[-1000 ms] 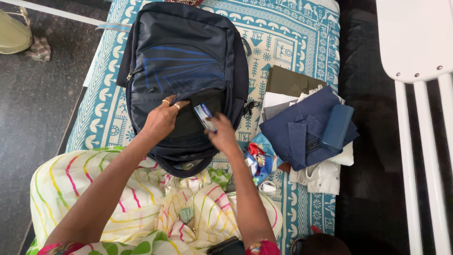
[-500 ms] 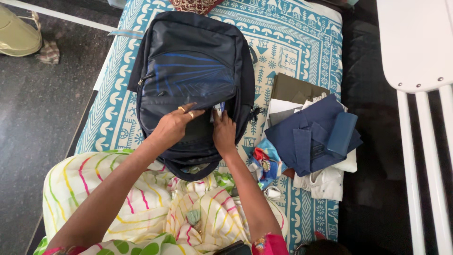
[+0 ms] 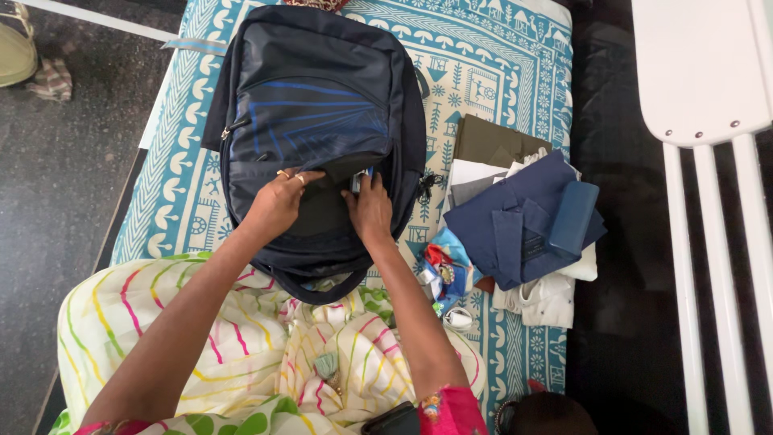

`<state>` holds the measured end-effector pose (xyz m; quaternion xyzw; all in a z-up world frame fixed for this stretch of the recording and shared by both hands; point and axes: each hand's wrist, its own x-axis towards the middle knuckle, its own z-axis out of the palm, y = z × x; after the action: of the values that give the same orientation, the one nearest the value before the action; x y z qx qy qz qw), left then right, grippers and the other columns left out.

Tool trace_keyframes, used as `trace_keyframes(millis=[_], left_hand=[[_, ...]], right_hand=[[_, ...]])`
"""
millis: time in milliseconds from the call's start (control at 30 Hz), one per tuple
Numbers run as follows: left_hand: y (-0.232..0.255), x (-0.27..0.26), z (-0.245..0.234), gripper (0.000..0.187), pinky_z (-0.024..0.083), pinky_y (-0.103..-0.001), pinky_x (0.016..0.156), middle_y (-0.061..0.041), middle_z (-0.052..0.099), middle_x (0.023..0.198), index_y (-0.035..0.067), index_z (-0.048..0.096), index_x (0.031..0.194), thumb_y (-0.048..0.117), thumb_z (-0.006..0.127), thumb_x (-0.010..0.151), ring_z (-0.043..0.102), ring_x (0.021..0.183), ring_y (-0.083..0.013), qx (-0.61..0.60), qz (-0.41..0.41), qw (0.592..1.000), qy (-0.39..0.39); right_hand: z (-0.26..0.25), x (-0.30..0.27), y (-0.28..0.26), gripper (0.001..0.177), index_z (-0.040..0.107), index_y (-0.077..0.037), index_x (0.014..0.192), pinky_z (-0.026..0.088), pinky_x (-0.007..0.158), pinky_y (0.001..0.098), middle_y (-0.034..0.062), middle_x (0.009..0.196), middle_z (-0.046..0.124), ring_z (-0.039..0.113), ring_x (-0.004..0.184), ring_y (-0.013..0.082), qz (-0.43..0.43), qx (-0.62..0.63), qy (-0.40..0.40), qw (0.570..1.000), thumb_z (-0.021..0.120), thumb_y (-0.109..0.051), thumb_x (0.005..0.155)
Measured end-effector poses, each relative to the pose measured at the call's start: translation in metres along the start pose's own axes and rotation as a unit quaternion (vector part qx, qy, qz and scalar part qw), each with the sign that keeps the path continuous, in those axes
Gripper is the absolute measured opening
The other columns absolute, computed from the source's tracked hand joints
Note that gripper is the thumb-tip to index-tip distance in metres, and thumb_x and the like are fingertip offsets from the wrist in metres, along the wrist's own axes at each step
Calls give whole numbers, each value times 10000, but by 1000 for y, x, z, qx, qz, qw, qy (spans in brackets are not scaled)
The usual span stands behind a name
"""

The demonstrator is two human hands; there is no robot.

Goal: The person wipes a closed laptop with a cloth, places it into a backpack, then adds a small box and folded clothes into the bag. The person also wipes the exterior of the backpack with the cloth.

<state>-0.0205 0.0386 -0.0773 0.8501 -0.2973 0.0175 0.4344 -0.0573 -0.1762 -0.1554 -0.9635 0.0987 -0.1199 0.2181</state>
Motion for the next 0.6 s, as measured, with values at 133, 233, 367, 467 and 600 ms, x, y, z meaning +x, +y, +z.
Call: trace_keyframes(millis=[133,233,367,467,600], left_hand=[[0,-7,3,477,539,-482,888,-277,632,1225,170,663,1338,-36,563,920,639,1049,-458,17,25,1000,-3],[-5,-9,2,519,527,-488,902,-297,618,1243,165,659,1346,-54,559,887,628,1072,-473,12,39,999,1],[-13,-11,7,491,517,-499,920,-220,669,1150,165,660,1332,-73,549,917,640,1018,-443,-1,9,1000,-6],[-23,-11,12,462,504,-490,913,-201,684,1072,128,663,1302,-81,576,899,642,962,-421,-15,14,1000,14],[-35,-12,15,392,498,-452,852,-188,704,1065,67,642,1245,-81,595,885,635,898,-401,-53,43,997,39]], right_hand=[[13,6,-1,534,530,37,1239,518,824,512,247,1110,625,612,1019,444,9,1,48,999,747,-159,791],[17,-3,7,461,537,12,1137,513,843,512,224,1023,628,610,986,433,14,-10,52,999,751,-101,745],[7,-28,17,441,546,-17,1081,493,839,520,218,993,630,605,953,426,-20,7,20,1000,753,-45,692],[-3,-41,21,435,546,-6,1119,488,885,522,236,1022,634,601,985,443,-30,14,12,999,743,-35,733],[-8,-52,22,456,538,9,1194,468,966,506,290,1194,624,584,1113,470,-65,67,44,995,756,-56,799]])
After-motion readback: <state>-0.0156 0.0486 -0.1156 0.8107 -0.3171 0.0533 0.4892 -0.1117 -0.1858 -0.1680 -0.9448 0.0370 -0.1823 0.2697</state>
